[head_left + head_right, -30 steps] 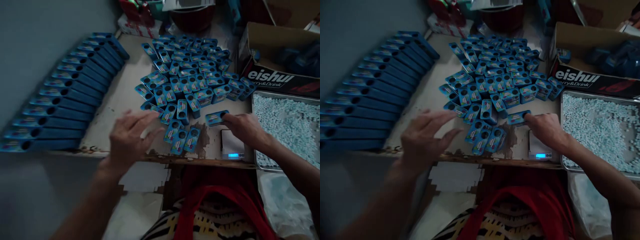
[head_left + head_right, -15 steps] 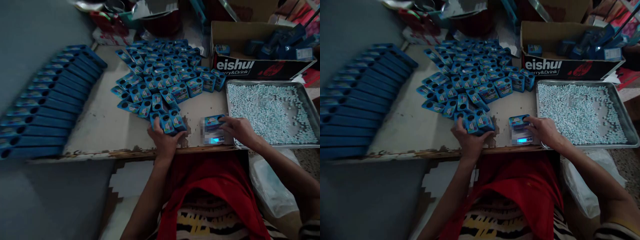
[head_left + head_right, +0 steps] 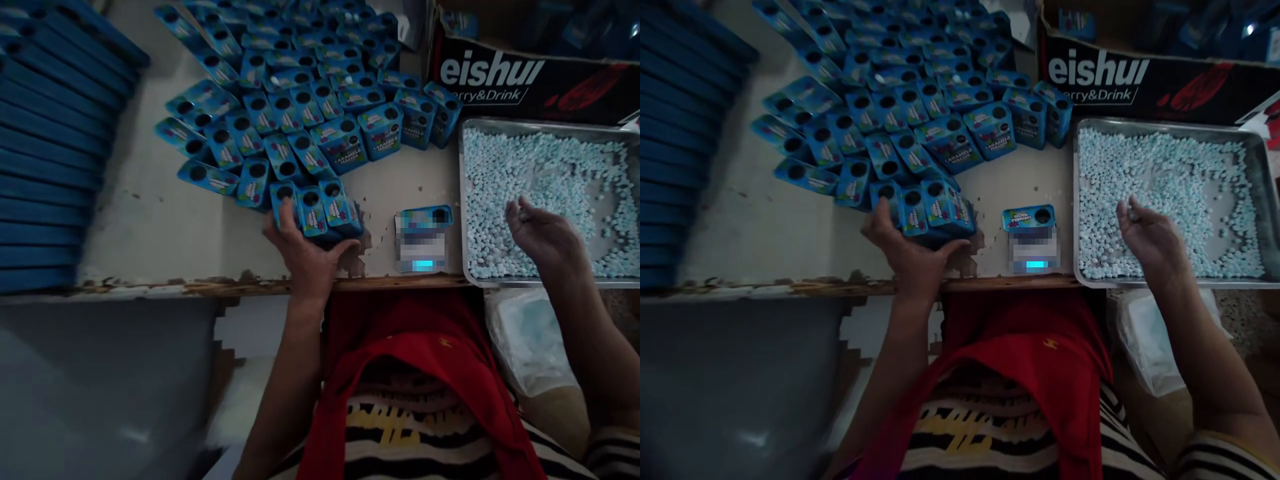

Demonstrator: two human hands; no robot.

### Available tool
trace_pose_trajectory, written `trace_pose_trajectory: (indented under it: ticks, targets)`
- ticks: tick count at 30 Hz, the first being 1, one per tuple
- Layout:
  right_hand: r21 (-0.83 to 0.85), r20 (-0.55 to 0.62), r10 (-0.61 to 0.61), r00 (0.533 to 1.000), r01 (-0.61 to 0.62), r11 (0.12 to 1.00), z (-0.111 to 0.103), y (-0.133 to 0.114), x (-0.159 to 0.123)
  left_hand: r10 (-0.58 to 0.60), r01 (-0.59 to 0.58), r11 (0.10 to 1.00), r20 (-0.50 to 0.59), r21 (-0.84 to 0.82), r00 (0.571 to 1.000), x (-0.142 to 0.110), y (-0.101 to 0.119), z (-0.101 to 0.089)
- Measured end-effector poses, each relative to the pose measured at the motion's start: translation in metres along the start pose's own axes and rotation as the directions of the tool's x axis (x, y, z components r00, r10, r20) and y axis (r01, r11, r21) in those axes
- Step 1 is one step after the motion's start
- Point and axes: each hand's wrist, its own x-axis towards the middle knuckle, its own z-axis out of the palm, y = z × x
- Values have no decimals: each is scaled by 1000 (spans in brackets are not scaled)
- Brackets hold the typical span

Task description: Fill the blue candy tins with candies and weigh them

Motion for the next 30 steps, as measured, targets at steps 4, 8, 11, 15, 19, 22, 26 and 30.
trace_pose_trajectory:
  ticks: [4,8,11,15,19,22,26,30]
  targets:
    - [-216,109,238,965,-211,953,19,4,-32,151,-142,981,-60,130,987,-12,13,-34]
    - [-513,328,171,929,23,858,51,-11,-53,422,-386,899,-174,209,889,-10,40,-56]
    - [-640,475,178,862,200,742,78,-25,-59,516,-488,855,-191,175,835,-4,68,-53]
    - [-738,642,267,718,485,470,108,-39,-63,478,-482,876,-90,-20,874,-1,97,-31]
    - [-685,713,270,647,725,72,130,-45,-71,426,-414,895,45,-167,904,-1,109,-11]
    - [-600,742,284,607,791,-123,142,-42,-76,341,-305,916,104,-262,934,2,113,-5]
    - [-468,766,320,557,825,-316,150,-35,-79,295,-234,917,155,-325,943,3,118,-4]
    - [-404,763,349,544,823,-398,149,-32,-78,314,-244,903,154,-353,937,1,115,-2]
